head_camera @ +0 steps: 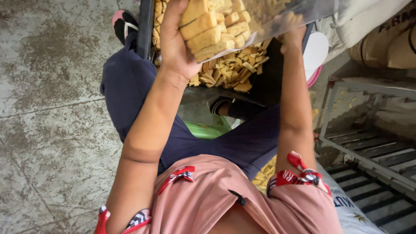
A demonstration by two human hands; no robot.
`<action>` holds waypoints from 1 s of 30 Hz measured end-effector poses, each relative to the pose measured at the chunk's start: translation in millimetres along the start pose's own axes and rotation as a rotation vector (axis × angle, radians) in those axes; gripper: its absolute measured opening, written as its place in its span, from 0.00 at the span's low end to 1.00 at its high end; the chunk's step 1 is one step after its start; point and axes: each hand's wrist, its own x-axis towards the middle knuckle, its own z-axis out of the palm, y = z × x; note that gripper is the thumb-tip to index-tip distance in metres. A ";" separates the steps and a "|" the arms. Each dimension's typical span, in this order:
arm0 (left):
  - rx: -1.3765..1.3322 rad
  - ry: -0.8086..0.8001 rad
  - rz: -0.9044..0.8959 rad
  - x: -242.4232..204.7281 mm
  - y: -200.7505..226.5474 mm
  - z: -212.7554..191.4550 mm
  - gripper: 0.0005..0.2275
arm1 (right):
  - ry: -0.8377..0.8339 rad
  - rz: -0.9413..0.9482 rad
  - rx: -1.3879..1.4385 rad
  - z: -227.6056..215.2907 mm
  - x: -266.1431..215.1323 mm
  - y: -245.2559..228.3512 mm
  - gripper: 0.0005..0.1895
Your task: The person sits on a low stool and packs rectangular yellow snack pieces from a large bin into clear plastic bags. They use a digital scale to weigh the snacks and adjust the contents to reach a target weight before setting the filled bag aside.
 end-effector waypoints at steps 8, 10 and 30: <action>0.094 0.006 0.051 -0.2 -1.3 11.2 0.21 | 0.052 -0.333 -0.749 81.0 23.2 34.4 0.20; 0.112 0.026 0.065 -2.7 1.8 13.7 0.24 | 0.066 -0.328 -0.745 94.6 26.9 38.7 0.19; 0.015 0.068 0.045 -1.0 2.6 13.2 0.23 | -0.668 0.056 1.318 85.5 33.1 25.2 0.18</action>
